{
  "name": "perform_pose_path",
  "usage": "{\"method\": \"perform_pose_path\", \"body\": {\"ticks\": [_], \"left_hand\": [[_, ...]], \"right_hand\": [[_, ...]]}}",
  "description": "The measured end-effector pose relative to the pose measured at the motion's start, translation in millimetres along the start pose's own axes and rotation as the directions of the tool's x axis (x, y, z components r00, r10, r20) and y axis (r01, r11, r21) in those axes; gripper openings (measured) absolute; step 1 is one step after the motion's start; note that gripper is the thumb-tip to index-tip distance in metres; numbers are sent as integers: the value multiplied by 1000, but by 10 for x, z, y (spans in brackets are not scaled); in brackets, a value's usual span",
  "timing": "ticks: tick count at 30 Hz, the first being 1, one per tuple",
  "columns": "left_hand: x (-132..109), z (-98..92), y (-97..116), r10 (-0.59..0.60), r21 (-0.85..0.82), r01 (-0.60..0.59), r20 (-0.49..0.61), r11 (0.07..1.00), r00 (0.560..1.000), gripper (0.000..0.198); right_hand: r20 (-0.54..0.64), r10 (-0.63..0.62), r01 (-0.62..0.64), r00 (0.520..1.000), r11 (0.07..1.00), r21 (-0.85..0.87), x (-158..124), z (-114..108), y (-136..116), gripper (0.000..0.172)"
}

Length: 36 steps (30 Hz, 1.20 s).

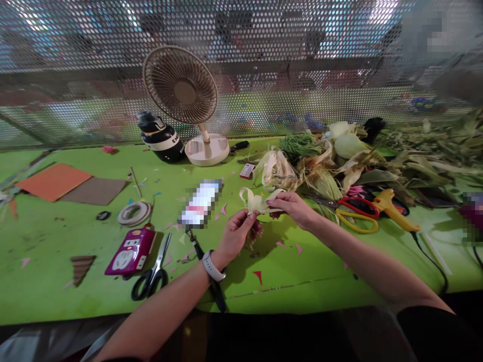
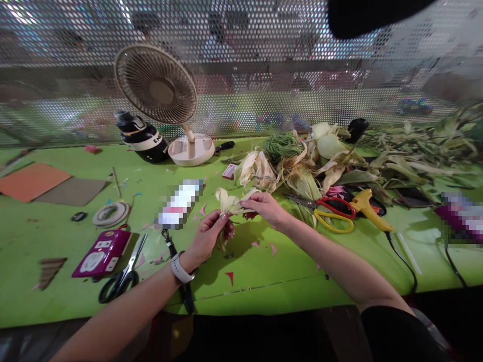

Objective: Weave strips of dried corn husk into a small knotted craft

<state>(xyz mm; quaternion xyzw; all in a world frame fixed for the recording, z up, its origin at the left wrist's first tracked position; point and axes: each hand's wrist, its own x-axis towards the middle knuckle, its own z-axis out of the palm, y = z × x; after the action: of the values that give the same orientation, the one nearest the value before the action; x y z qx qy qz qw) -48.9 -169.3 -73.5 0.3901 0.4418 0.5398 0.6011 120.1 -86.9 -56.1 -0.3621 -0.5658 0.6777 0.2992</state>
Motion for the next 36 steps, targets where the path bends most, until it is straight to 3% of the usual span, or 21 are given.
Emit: {"method": "perform_pose_path", "body": {"ticks": [3,5,6,8,9,11,13,16,18,22,30,36], "left_hand": [[-2,1,5,20,46,-20,-12,999,1000,29],[-3,10,17,26,96,-24,-16,995,1000,31],[-4,16,25,27,117,-25,-17,993,999,32],[-7,28,36,29,141,-27,-11,990,1000,33],[-11,33,38,33,147,-32,-3,989,999,34],[-20,38,33,41,167,-45,24,985,999,34],[-34,38,20,40,193,-53,69,980,997,34],[-58,34,0,42,231,-69,123,970,992,32],[-69,30,-10,53,258,-90,147,962,988,31],[-69,23,-26,58,257,-102,173,961,983,31],[-62,29,-13,42,207,-68,129,976,991,34],[-52,12,-9,16,225,-46,133,973,991,34]], "right_hand": [[-6,5,-6,1000,988,-156,-25,-18,-33,36],[-82,-112,70,990,913,-401,-66,-25,-88,40],[-128,-231,125,965,826,-550,-91,-24,-122,39],[-147,-497,202,855,582,-788,-140,-16,-186,34],[-111,-591,232,799,472,-850,-161,-9,-212,30],[9,-667,312,745,337,-888,-189,11,-247,21],[135,-668,402,732,263,-877,-201,36,-260,15],[245,-608,450,756,210,-868,-206,79,-264,16],[295,-550,484,781,235,-843,-207,103,-275,16],[355,-487,560,798,384,-734,-209,117,-309,17],[267,-313,411,912,682,-605,-191,66,-271,14],[258,-294,390,920,729,-562,-158,40,-260,19]]}}
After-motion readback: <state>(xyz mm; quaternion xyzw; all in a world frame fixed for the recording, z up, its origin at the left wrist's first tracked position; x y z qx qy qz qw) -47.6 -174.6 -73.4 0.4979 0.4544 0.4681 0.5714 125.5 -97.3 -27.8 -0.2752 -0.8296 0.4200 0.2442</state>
